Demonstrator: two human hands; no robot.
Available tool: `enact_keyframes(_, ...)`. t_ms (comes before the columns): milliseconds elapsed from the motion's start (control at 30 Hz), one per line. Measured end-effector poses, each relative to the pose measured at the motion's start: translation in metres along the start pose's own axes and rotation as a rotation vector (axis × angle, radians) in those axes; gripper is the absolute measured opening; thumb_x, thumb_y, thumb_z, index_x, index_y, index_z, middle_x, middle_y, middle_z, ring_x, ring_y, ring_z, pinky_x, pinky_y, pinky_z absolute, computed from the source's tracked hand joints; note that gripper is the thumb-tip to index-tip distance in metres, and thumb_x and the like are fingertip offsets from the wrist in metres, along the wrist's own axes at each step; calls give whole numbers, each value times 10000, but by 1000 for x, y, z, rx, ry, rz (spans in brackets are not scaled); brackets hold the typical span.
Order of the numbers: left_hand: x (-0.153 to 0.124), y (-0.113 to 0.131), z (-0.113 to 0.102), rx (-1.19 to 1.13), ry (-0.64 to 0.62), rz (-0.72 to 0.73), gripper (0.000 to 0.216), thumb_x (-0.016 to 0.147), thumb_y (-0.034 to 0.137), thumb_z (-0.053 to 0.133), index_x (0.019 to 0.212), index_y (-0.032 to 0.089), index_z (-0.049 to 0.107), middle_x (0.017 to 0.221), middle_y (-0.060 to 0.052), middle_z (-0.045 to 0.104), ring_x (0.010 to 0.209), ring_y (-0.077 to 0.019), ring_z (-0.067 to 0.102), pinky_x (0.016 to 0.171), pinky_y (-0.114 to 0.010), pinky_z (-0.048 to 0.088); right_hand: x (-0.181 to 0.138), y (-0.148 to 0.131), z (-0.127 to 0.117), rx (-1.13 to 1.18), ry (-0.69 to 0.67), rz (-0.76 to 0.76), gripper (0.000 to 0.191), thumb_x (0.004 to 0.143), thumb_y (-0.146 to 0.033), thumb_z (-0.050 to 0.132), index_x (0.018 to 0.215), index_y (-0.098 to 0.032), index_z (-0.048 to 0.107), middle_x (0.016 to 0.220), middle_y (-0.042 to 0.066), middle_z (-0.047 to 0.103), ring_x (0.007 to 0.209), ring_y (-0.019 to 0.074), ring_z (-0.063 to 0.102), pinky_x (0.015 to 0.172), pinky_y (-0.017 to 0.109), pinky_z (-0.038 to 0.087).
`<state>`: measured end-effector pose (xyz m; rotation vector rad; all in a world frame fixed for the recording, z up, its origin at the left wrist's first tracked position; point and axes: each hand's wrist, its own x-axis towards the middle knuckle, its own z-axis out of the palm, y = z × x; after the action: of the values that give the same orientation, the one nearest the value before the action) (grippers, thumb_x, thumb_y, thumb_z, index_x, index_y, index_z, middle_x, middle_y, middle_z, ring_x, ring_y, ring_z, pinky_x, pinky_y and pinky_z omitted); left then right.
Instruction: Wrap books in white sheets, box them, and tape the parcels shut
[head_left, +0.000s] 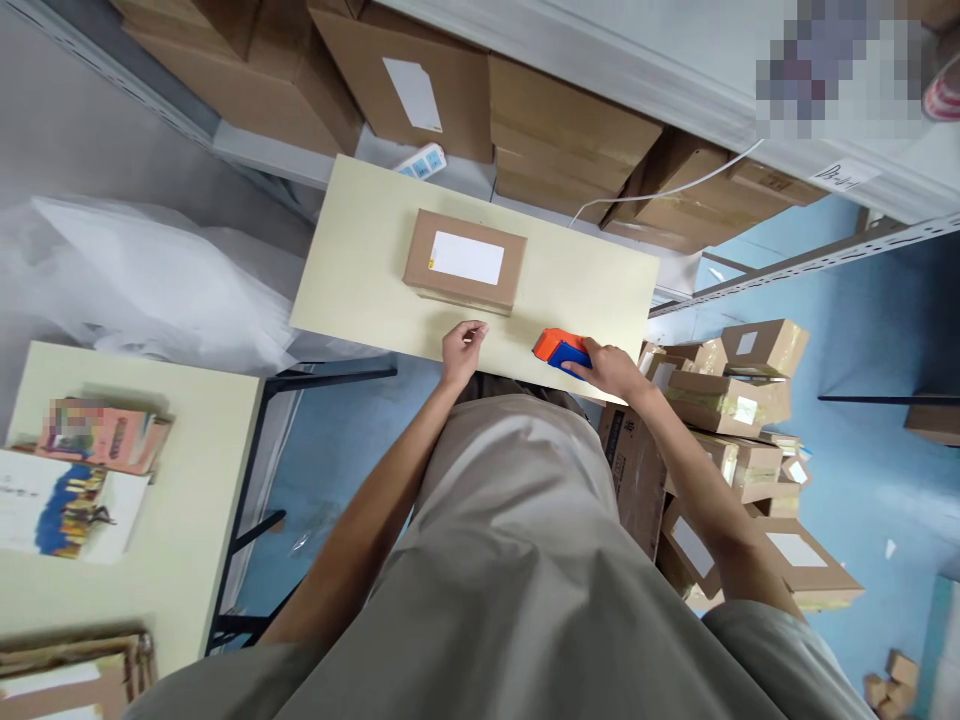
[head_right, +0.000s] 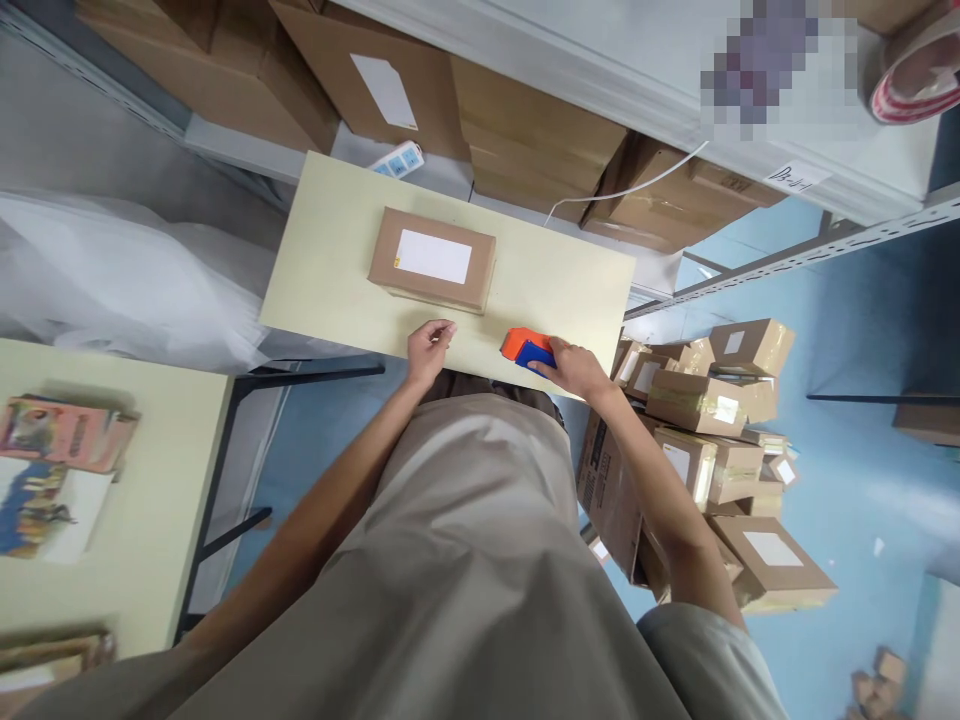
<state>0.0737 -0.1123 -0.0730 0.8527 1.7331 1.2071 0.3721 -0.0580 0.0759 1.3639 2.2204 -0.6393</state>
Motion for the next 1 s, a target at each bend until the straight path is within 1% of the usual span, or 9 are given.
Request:
enact_keyframes(200, 26, -15, 3, -14, 107, 2, 186, 911, 386, 795, 918, 203, 763, 972, -84, 805, 915, -226, 734, 881, -344, 588, 44, -8, 10, -17, 30, 29, 677, 1131, -689, 471, 1467, -105, 536, 1311, 251, 778, 1164, 411, 782, 891, 392, 543)
enact_keyframes(433, 48, -24, 14, -61, 152, -89, 193, 873, 386, 795, 918, 201, 766, 941, -82, 798, 898, -229, 727, 875, -364, 600, 63, -10, 15, 6, 12, 42, 667, 1143, -671, 455, 1472, -93, 505, 1374, 265, 745, 1211, 391, 763, 934, 395, 561)
enact_keyframes(567, 51, -17, 12, -50, 135, -104, 219, 871, 406, 807, 899, 194, 760, 934, -87, 804, 907, -228, 741, 901, -356, 599, 66, -15, 15, 3, 7, 70, 690, 1159, -654, 419, 1533, -74, 423, 1378, 286, 736, 1233, 380, 753, 980, 407, 555)
enact_keyframes(700, 51, 1, 8, 23, 117, -124, 205, 884, 396, 802, 930, 197, 781, 946, -82, 817, 929, -214, 762, 892, -313, 595, 65, -24, 13, 9, -14, 106, 697, 1164, -652, 380, 1546, -70, 391, 1322, 287, 753, 1200, 384, 761, 974, 417, 559)
enact_keyframes(733, 52, 6, 7, 37, 120, -154, 197, 882, 384, 808, 942, 197, 785, 961, -82, 819, 938, -212, 769, 891, -305, 596, 65, -26, 12, 12, -23, 112, 694, 1165, -650, 376, 1544, -69, 388, 1316, 287, 753, 1197, 384, 760, 968, 417, 560)
enact_keyframes(800, 53, 16, 6, 20, 140, -304, 231, 861, 366, 845, 1008, 199, 785, 991, -75, 818, 936, -204, 781, 883, -301, 606, 65, -31, 12, 19, -36, 125, 685, 1167, -641, 377, 1541, -67, 382, 1312, 288, 751, 1201, 385, 757, 966, 414, 559)
enact_keyframes(900, 54, 30, 2, -47, 169, -585, 455, 843, 389, 895, 1223, 200, 730, 969, -71, 807, 837, -196, 783, 839, -345, 644, 65, -36, 12, 36, -46, 147, 681, 1170, -621, 390, 1552, -58, 369, 1316, 293, 746, 1199, 383, 756, 977, 412, 557)
enact_keyframes(933, 52, 34, 0, -63, 168, -641, 501, 849, 398, 898, 1265, 195, 708, 955, -79, 804, 810, -199, 782, 832, -369, 657, 64, -37, 12, 43, -49, 151, 683, 1171, -618, 389, 1557, -55, 364, 1328, 302, 739, 1197, 381, 756, 976, 412, 557)
enact_keyframes(1000, 47, 42, -4, -97, 125, -681, 468, 861, 393, 894, 1233, 178, 708, 960, -114, 807, 823, -215, 794, 863, -412, 681, 63, -38, 14, 51, -53, 152, 688, 1174, -613, 377, 1564, -48, 353, 1363, 326, 715, 1208, 380, 751, 970, 413, 560)
